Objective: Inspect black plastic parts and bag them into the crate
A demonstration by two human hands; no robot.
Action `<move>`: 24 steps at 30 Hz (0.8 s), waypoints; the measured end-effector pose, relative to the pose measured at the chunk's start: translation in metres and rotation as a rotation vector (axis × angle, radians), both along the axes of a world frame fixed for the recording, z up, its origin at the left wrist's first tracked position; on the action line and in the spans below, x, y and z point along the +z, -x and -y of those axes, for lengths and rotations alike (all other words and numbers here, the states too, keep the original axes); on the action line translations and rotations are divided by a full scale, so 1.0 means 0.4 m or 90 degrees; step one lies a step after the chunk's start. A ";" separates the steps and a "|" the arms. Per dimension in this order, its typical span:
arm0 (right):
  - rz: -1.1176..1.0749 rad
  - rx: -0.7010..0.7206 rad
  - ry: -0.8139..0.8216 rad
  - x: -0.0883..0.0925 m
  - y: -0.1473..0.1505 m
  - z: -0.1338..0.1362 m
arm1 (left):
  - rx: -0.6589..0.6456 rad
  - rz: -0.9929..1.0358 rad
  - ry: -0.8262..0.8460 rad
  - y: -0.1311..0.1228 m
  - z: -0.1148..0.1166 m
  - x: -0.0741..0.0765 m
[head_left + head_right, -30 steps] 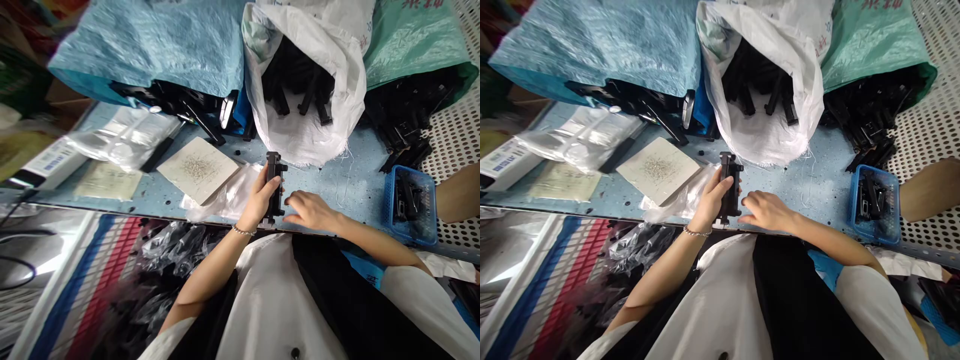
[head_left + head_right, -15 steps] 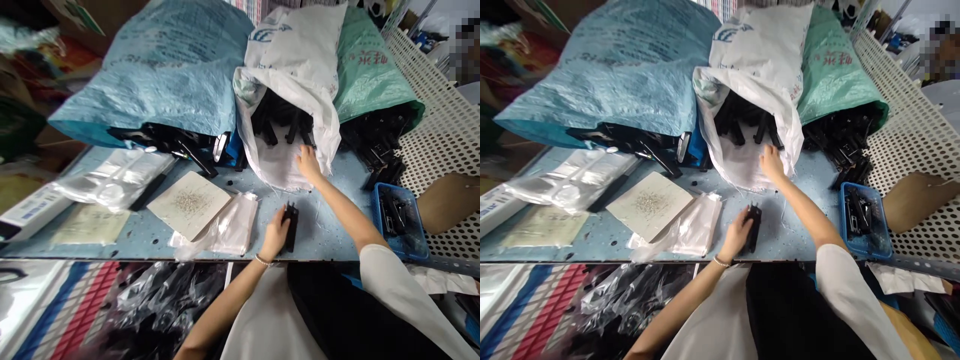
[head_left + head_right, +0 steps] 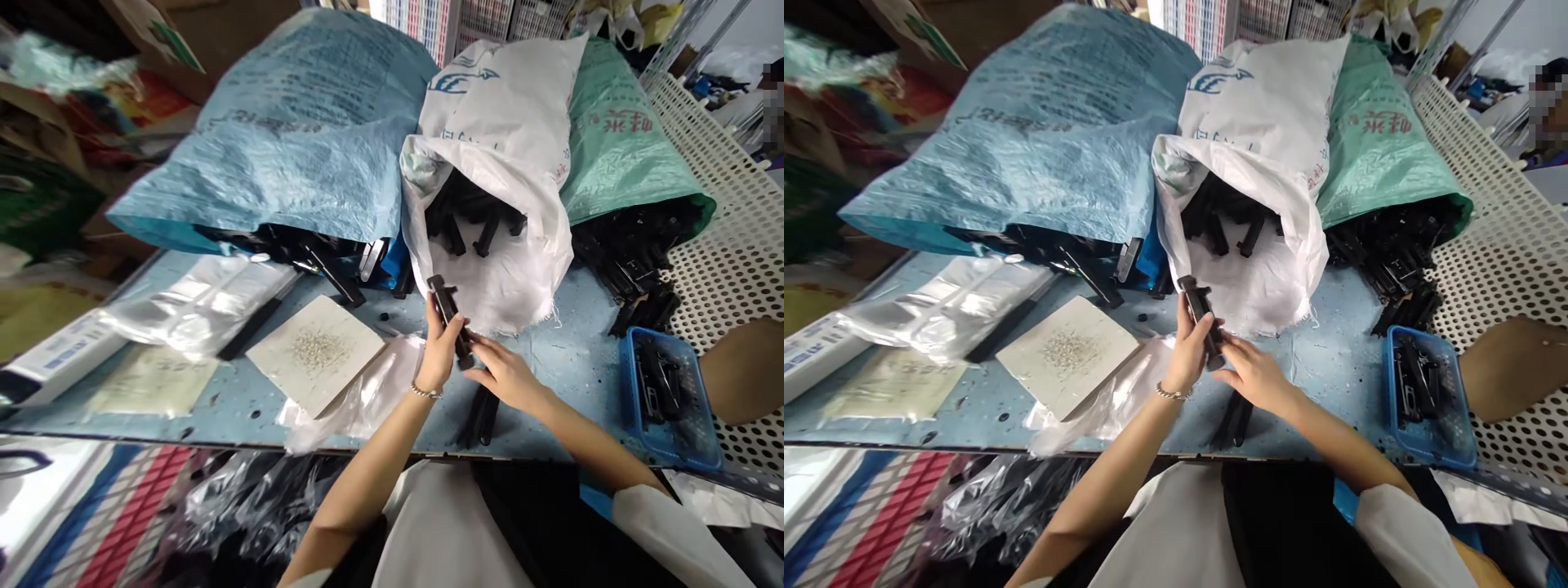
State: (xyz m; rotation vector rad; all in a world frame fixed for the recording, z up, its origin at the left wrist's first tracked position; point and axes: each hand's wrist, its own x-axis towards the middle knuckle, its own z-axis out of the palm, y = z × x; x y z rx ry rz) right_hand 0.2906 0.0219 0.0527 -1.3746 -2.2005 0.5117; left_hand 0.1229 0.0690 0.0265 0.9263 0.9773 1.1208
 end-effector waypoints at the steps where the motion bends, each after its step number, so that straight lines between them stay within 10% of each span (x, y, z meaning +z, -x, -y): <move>1: -0.015 0.025 -0.019 0.015 0.000 0.013 | -0.010 0.017 0.031 0.006 0.005 0.014; 6: 0.081 -0.016 -0.098 0.078 -0.039 -0.078 | -0.142 0.034 0.058 0.044 0.097 0.058; 10: -0.067 0.042 0.084 0.072 -0.017 -0.121 | -0.155 -0.042 -0.033 0.053 0.141 0.054; 14: -0.216 0.015 0.315 0.057 0.018 -0.068 | -0.095 -0.055 -0.039 0.068 0.127 0.053; 20: 0.039 0.143 0.075 0.039 0.046 0.068 | -0.069 0.016 0.021 0.084 0.095 0.079; 24: 0.022 0.137 0.289 0.025 0.052 0.046 | -0.040 -0.046 0.033 0.094 0.090 0.039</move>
